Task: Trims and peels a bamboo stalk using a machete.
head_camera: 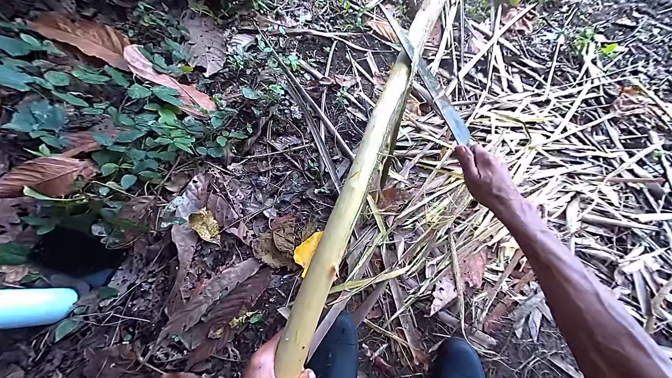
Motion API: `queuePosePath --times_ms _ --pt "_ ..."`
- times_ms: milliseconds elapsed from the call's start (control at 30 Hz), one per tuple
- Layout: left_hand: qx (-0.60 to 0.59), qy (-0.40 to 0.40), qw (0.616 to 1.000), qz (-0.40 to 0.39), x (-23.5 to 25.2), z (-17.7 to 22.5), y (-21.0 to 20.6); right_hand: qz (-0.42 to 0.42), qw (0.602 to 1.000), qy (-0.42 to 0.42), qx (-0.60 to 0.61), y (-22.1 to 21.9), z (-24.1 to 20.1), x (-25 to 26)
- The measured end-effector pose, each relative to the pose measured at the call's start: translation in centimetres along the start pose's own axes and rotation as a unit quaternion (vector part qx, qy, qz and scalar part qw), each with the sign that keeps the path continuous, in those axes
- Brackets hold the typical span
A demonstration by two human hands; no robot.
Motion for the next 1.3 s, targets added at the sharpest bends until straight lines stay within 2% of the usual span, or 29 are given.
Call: queuePosePath --times_ms 133,200,233,300,333,400,467,533,600,667,800,867,967,1000,1067,1167,1233,1300 --pt "0.005 -0.003 1.0 0.003 -0.2 -0.1 0.1 0.028 0.99 0.13 -0.048 -1.7 -2.2 -2.3" --pt "0.008 0.0 1.0 0.006 -0.3 0.0 0.0 0.022 0.989 0.129 -0.071 -1.0 -1.9 -1.4" --pt "0.011 0.001 1.0 0.006 -0.4 -0.1 0.0 0.008 0.995 0.073 -0.065 -0.4 -0.9 -0.2" --pt "0.017 0.001 1.0 0.005 -0.6 -0.1 -0.1 -0.008 0.992 -0.128 0.019 1.6 2.1 2.1" --pt "0.017 0.0 1.0 0.005 -0.6 -0.1 -0.1 0.01 0.972 -0.222 0.075 2.3 3.9 2.5" --pt "0.022 -0.006 1.0 0.007 -0.3 0.1 0.0 0.058 0.934 -0.312 0.163 2.4 7.6 1.8" --pt "0.028 -0.005 1.0 0.013 -0.1 -0.1 0.1 0.082 0.933 -0.286 0.204 1.8 8.9 -0.5" --pt "0.041 -0.001 0.999 0.021 -0.1 -0.3 0.2 0.073 0.962 -0.183 0.188 1.4 8.0 -4.0" --pt "0.059 -0.013 0.998 0.029 -0.2 -0.3 0.2 0.044 0.994 -0.027 0.096 2.5 5.4 -6.8" --pt "0.081 -0.018 0.996 0.032 -0.4 -0.3 0.1 0.01 0.996 0.075 -0.04 4.2 1.9 -8.3" --pt "0.1 -0.026 0.994 0.037 0.0 -0.6 0.2 -0.036 0.966 0.165 -0.195 6.4 -3.0 -9.2" --pt "0.102 -0.031 0.994 0.036 0.4 -0.8 0.4 -0.045 0.971 0.135 -0.192 6.4 -1.8 -7.8" --pt "0.116 -0.031 0.992 0.036 0.7 -1.5 0.6 -0.051 0.993 0.002 -0.107 6.1 1.6 -5.2" --pt "0.117 -0.032 0.992 0.034 0.9 -1.6 0.7 -0.039 0.995 -0.004 -0.095 5.9 2.2 -4.9" --pt "0.111 -0.032 0.993 0.036 1.3 -2.1 1.0 -0.027 0.993 0.056 -0.098 4.5 1.7 -5.9" --pt "0.108 -0.025 0.993 0.046 1.7 -2.4 1.6 -0.059 0.983 0.112 -0.13 2.8 -0.2 -6.6" --pt "0.107 -0.02 0.993 0.051 1.8 -2.5 1.8 -0.07 0.99 0.038 -0.118 3.3 0.8 -5.3" --pt "0.107 -0.02 0.993 0.053 1.9 -2.4 1.9 -0.046 0.993 -0.027 -0.102 4.7 2.2 -4.0"
Point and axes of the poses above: each hand's wrist, its own x-axis towards the middle knuckle, its own y-axis out of the back of the hand, z = x × y, the point moved 6 cm from there along x, towards the middle knuckle, and after that the axes turned 5 degrees about -x, right-handed, at the moved point
